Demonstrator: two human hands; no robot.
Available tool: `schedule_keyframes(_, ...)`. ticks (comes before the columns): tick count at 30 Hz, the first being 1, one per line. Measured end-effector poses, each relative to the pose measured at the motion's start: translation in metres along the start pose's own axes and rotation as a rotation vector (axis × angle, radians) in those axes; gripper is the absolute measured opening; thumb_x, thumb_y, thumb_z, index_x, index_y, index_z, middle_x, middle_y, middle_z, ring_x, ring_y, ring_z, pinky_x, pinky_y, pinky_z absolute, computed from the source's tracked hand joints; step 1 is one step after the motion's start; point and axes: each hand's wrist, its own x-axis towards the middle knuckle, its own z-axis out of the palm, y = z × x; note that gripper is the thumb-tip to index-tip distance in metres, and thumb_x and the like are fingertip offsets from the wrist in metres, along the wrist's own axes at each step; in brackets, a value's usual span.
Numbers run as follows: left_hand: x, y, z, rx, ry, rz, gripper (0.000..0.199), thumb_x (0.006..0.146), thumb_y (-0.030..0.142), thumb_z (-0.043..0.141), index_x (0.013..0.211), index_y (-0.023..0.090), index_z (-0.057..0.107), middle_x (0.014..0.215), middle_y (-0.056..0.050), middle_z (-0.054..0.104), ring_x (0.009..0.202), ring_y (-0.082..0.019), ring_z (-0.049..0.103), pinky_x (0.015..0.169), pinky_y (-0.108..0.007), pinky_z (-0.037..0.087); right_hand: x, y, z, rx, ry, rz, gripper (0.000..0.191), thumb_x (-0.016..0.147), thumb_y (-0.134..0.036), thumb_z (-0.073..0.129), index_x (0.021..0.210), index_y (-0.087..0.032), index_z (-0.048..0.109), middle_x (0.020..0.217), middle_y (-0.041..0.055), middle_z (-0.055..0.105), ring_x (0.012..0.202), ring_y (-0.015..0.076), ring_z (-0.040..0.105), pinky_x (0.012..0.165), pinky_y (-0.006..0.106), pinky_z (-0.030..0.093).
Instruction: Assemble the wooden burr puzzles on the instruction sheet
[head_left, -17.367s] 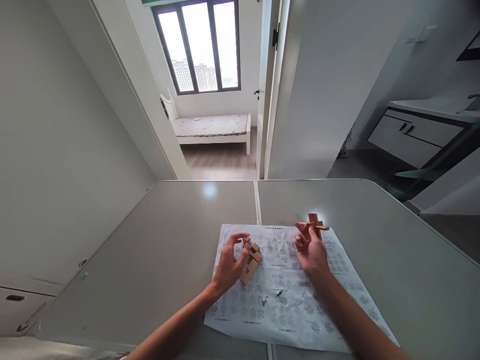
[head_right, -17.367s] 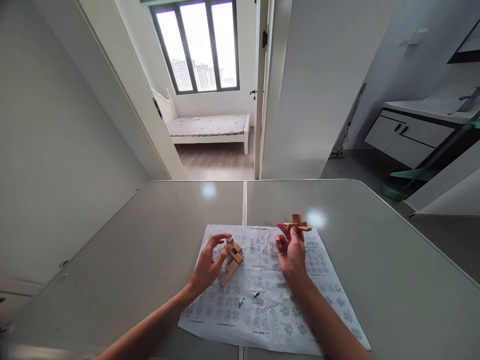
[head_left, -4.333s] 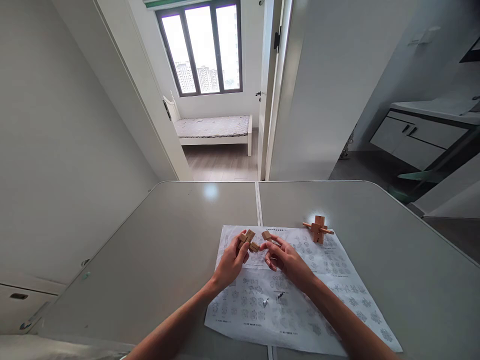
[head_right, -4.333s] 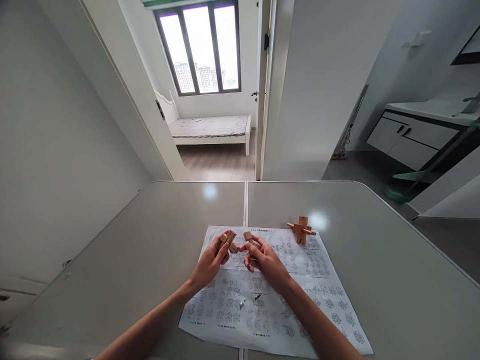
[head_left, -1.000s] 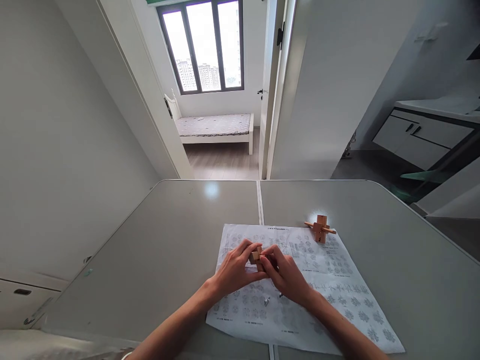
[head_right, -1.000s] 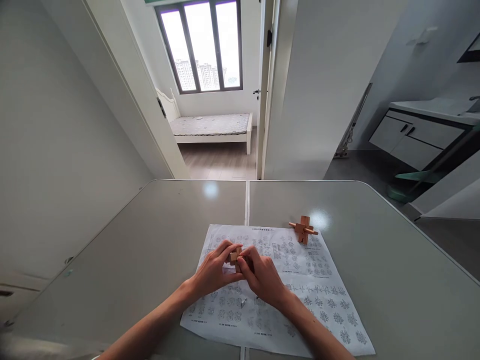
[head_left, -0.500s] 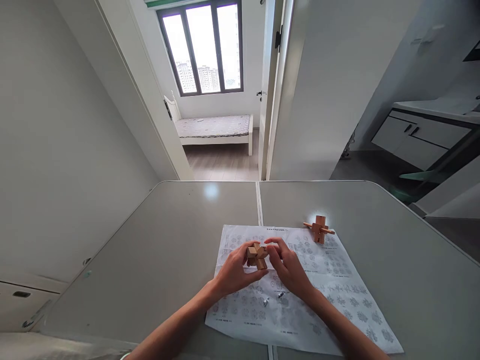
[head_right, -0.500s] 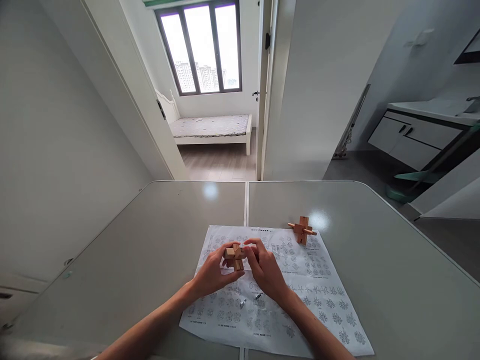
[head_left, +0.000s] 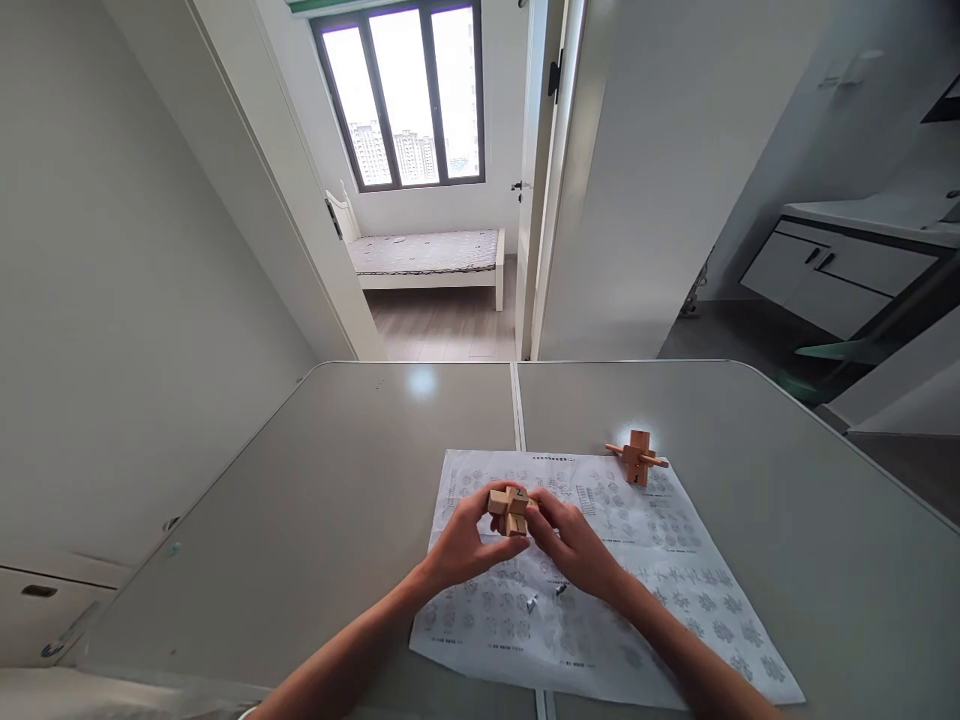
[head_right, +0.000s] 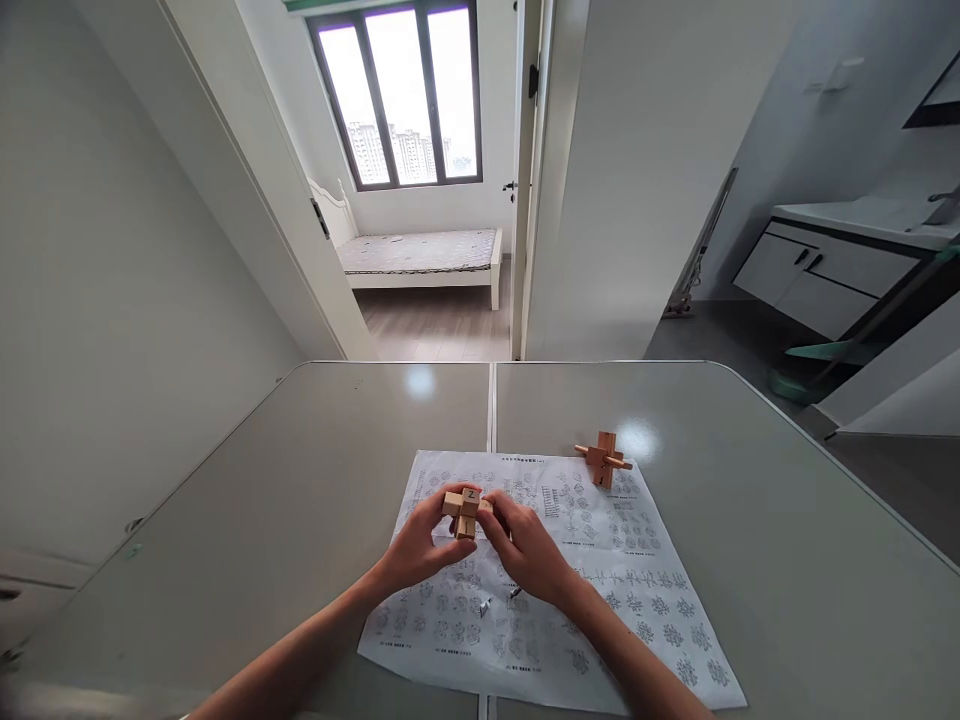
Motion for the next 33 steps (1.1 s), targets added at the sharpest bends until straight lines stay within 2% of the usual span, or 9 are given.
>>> schedule_keyframes(7, 0.000, 0.007, -0.002, 0.049, 0.007, 0.062, 0.047, 0.080, 0.035, 0.076, 0.124, 0.023, 0.064, 0.104, -0.004, 0.066, 0.087, -0.019, 0.062, 0.081, -0.033, 0.054, 0.000, 0.000, -0.003, 0.169, -0.103, 0.050, 0.044, 0.106, -0.058, 0.040, 0.092, -0.020, 0.058, 0.071, -0.0034, 0.048, 0.057, 0.0114, 0.041, 0.056, 0.025, 0.037)
schedule_keyframes(12, 0.000, 0.004, -0.003, 0.101, 0.015, 0.079, 0.051, 0.079, 0.039, 0.078, 0.125, 0.023, 0.064, 0.109, -0.006, 0.068, 0.096, -0.023, 0.064, 0.089, -0.037, 0.054, -0.001, 0.000, -0.001, 0.370, -0.151, 0.156, 0.049, 0.103, -0.063, 0.042, 0.081, -0.020, 0.052, 0.059, -0.0079, 0.035, 0.049, 0.0091, 0.029, 0.047, 0.024, 0.026)
schedule_keyframes(17, -0.001, 0.003, -0.001, 0.102, 0.029, 0.135, 0.052, 0.079, 0.043, 0.079, 0.126, 0.024, 0.064, 0.110, -0.006, 0.069, 0.097, -0.024, 0.065, 0.090, -0.037, 0.055, -0.001, 0.003, 0.000, 0.573, -0.214, 0.250, 0.048, 0.098, -0.064, 0.051, 0.076, -0.022, 0.047, 0.056, -0.0103, 0.027, 0.045, 0.0076, 0.018, 0.043, 0.024, 0.018)
schedule_keyframes(22, -0.001, 0.000, 0.001, 0.152, 0.047, 0.169, 0.057, 0.078, 0.038, 0.080, 0.131, 0.025, 0.062, 0.109, -0.007, 0.068, 0.096, -0.024, 0.065, 0.087, -0.036, 0.056, 0.000, 0.002, 0.002, 0.643, -0.207, 0.298, 0.058, 0.096, -0.065, 0.050, 0.058, -0.025, 0.033, 0.046, -0.0108, 0.021, 0.040, 0.0066, 0.016, 0.041, 0.025, 0.013)
schedule_keyframes(25, -0.002, -0.004, 0.001, 0.204, 0.055, 0.207, 0.063, 0.076, 0.037, 0.081, 0.134, 0.026, 0.060, 0.109, -0.007, 0.068, 0.094, -0.023, 0.065, 0.084, -0.034, 0.057, 0.000, 0.002, 0.003, 0.691, -0.258, 0.319, 0.064, 0.095, -0.064, 0.047, 0.049, -0.025, 0.027, 0.041, -0.0107, 0.018, 0.036, 0.0056, 0.017, 0.041, 0.025, 0.011)
schedule_keyframes(29, -0.002, -0.005, -0.003, 0.282, 0.052, 0.286, 0.067, 0.074, 0.039, 0.082, 0.136, 0.025, 0.059, 0.105, -0.007, 0.068, 0.086, -0.021, 0.065, 0.077, -0.032, 0.057, 0.000, 0.004, 0.002, 0.740, -0.315, 0.319, 0.066, 0.095, -0.064, 0.048, 0.047, -0.025, 0.026, 0.040, -0.0108, 0.018, 0.035, 0.0051, 0.017, 0.039, 0.025, 0.009)
schedule_keyframes(33, 0.000, -0.004, -0.011, 0.349, 0.021, 0.287, 0.068, 0.076, 0.039, 0.079, 0.139, 0.026, 0.056, 0.109, -0.008, 0.069, 0.093, -0.023, 0.067, 0.086, -0.036, 0.058, 0.000, 0.004, 0.005, 0.740, -0.291, 0.345, 0.064, 0.095, -0.066, 0.050, 0.051, -0.025, 0.029, 0.043, -0.0112, 0.021, 0.036, 0.0052, 0.015, 0.039, 0.024, 0.012)
